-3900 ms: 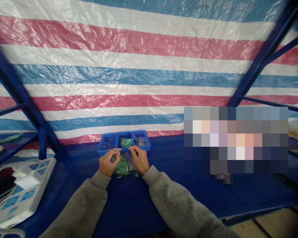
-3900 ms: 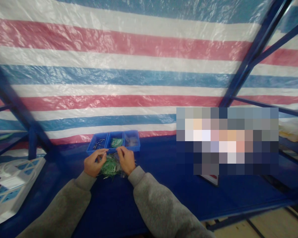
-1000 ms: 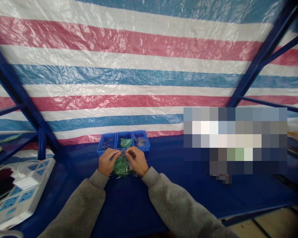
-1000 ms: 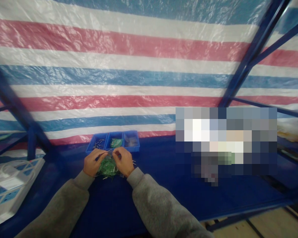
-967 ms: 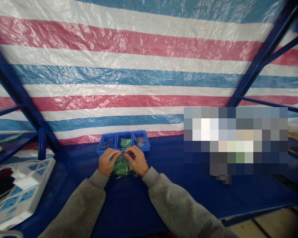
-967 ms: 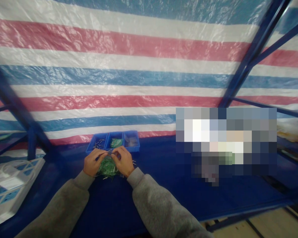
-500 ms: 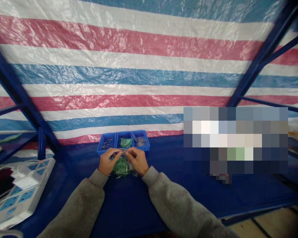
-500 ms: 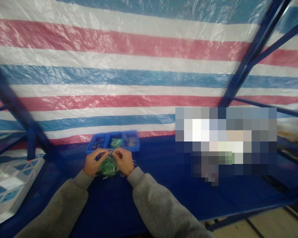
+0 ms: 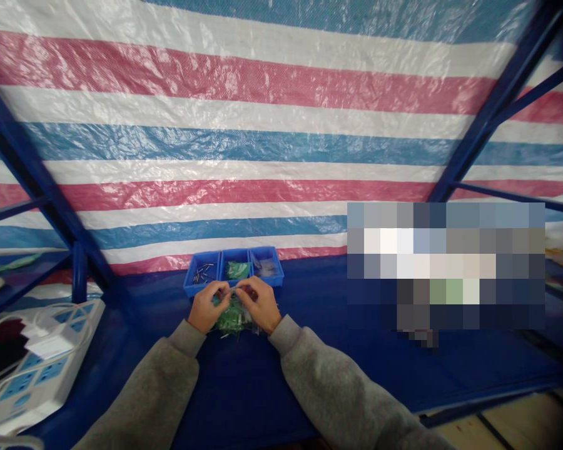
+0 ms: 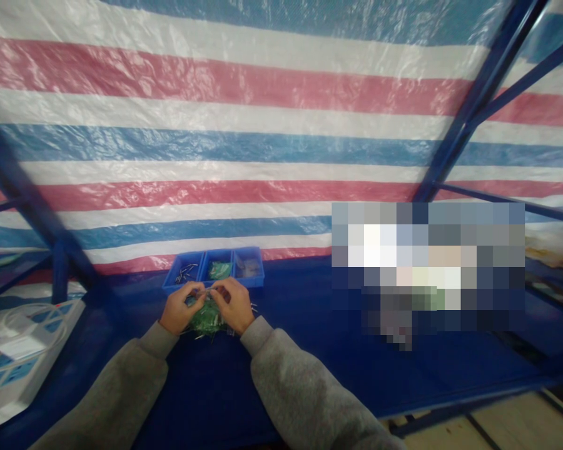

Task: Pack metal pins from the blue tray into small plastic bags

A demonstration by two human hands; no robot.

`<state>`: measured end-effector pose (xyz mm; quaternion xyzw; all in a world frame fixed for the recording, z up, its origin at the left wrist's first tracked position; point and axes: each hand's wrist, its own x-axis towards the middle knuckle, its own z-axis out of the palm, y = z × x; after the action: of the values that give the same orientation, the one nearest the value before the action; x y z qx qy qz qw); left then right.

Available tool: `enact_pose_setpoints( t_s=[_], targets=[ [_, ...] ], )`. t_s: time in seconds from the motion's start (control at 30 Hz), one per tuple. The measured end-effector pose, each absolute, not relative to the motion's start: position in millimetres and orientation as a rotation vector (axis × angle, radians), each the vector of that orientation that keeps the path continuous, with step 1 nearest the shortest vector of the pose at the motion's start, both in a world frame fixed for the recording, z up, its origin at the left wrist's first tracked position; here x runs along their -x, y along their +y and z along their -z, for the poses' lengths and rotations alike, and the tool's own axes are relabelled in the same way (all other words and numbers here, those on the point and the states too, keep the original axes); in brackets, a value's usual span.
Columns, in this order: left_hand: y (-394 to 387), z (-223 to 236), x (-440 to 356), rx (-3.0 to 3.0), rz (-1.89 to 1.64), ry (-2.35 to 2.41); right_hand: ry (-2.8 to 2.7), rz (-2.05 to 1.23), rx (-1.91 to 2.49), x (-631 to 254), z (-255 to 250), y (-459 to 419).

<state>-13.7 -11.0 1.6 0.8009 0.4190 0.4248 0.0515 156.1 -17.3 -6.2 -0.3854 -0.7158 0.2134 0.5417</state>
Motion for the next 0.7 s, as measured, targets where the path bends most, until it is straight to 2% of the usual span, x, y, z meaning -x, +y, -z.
enact_pose_setpoints(
  t_s=[0.23,0.53,0.7],
  targets=[
    [-12.2,-3.9,12.3,-2.430,-1.261,1.271,-1.662,-0.490,0.912,-155.8,7.9,-14.6],
    [-9.1,4.1,13.1,-2.151,-1.359,1.209,-1.601,-0.699,0.927,-153.8,14.0,-11.9],
    [-7.0,5.9,17.7,-2.140,-1.397,1.252,-1.611,-0.661,0.937,-154.6,11.1,-13.8]
  ],
)
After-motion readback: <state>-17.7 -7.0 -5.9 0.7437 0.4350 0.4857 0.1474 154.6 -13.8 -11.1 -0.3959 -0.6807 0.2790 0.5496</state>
